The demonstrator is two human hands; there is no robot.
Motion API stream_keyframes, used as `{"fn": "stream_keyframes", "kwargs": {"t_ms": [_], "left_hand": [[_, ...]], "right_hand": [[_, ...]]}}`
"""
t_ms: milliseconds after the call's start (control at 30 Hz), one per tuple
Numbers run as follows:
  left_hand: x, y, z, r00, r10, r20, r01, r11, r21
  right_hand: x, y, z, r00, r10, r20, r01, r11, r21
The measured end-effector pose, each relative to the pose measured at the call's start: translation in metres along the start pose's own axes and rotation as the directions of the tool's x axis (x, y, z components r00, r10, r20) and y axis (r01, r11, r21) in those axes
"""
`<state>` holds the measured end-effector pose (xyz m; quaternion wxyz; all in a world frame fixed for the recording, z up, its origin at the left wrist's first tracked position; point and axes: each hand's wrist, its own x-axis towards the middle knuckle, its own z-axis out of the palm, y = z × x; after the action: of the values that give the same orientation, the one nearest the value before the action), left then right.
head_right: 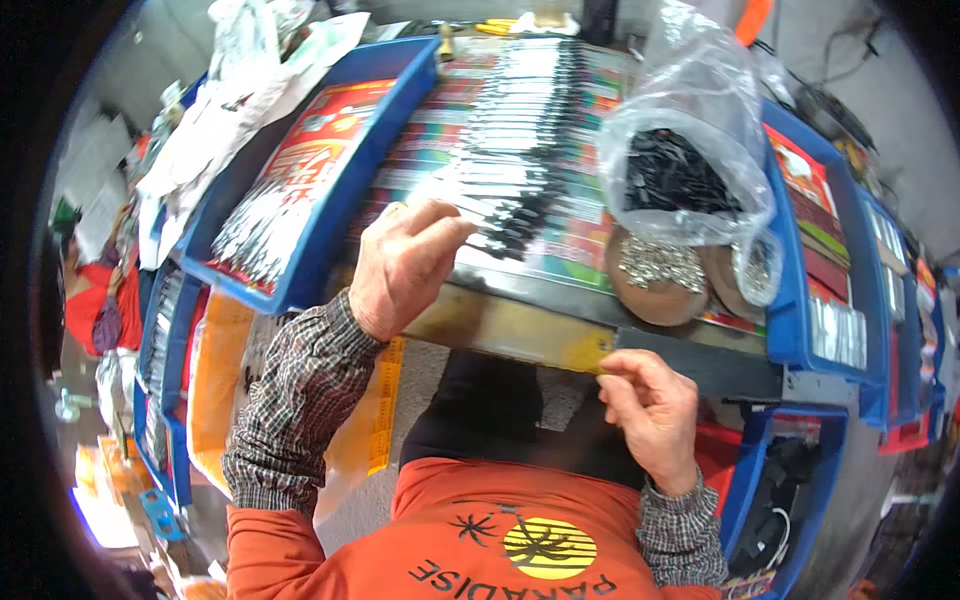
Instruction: The person assembles metal strips by attaching plastic clips and small metal fasteners onto them by hand, then places the assembled pieces onto the table and into a tray.
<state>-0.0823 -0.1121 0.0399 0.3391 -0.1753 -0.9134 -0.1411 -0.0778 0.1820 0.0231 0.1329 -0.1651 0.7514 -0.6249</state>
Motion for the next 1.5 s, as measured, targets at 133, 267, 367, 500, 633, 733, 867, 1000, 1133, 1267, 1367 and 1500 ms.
{"fn": "stream_keyframes", "kwargs": {"t_ms": [133,267,367,500,633,733,867,1000,1133,1267,1367,1500], "left_hand": [[-0.016,-0.003,-0.043,0.996,-0.081,0.035,0.076,0.989,0.125],[-0.023,-0.027,-0.086,0.972,-0.233,-0.039,0.234,0.925,0.301],[-0.032,-0.071,-0.101,0.956,-0.292,-0.037,0.281,0.868,0.41],[-0.056,-0.124,-0.117,0.912,-0.409,0.01,0.362,0.818,0.448],[-0.057,-0.152,-0.119,0.795,-0.581,0.172,0.46,0.764,0.453],[-0.054,-0.162,-0.114,0.785,-0.569,0.244,0.424,0.781,0.458],[-0.053,-0.171,-0.104,0.749,-0.596,0.291,0.392,0.751,0.531],[-0.045,-0.172,-0.096,0.669,-0.686,0.285,0.45,0.68,0.579],[-0.043,-0.175,-0.096,0.612,-0.736,0.287,0.494,0.64,0.589],[-0.046,-0.175,-0.097,0.64,-0.722,0.263,0.503,0.652,0.567],[-0.052,-0.182,-0.097,0.645,-0.728,0.232,0.535,0.647,0.544],[-0.047,-0.183,-0.091,0.626,-0.742,0.241,0.518,0.627,0.583]], "right_hand": [[-0.002,0.002,-0.002,1.0,-0.015,-0.005,0.015,1.0,-0.019],[0.001,0.002,0.0,1.0,-0.016,-0.006,0.016,0.999,-0.027],[0.001,0.001,0.0,1.0,-0.013,-0.018,0.012,0.999,-0.052],[0.002,-0.002,0.004,1.0,-0.018,-0.001,0.018,0.998,-0.06],[0.002,-0.002,0.005,1.0,-0.02,-0.004,0.019,0.997,-0.077],[0.002,-0.003,0.006,1.0,-0.012,-0.013,0.011,0.997,-0.076],[0.002,-0.003,0.007,1.0,-0.018,-0.009,0.017,0.997,-0.074],[0.002,-0.002,0.007,1.0,-0.014,-0.016,0.013,0.997,-0.071],[0.002,0.001,0.007,0.999,-0.032,-0.01,0.032,0.997,-0.064],[0.0,-0.002,0.006,1.0,-0.019,-0.018,0.018,0.998,-0.066],[-0.004,-0.002,0.0,0.999,-0.033,-0.015,0.032,0.997,-0.072],[-0.01,-0.009,-0.012,0.997,-0.03,-0.073,0.019,0.988,-0.151]]}}
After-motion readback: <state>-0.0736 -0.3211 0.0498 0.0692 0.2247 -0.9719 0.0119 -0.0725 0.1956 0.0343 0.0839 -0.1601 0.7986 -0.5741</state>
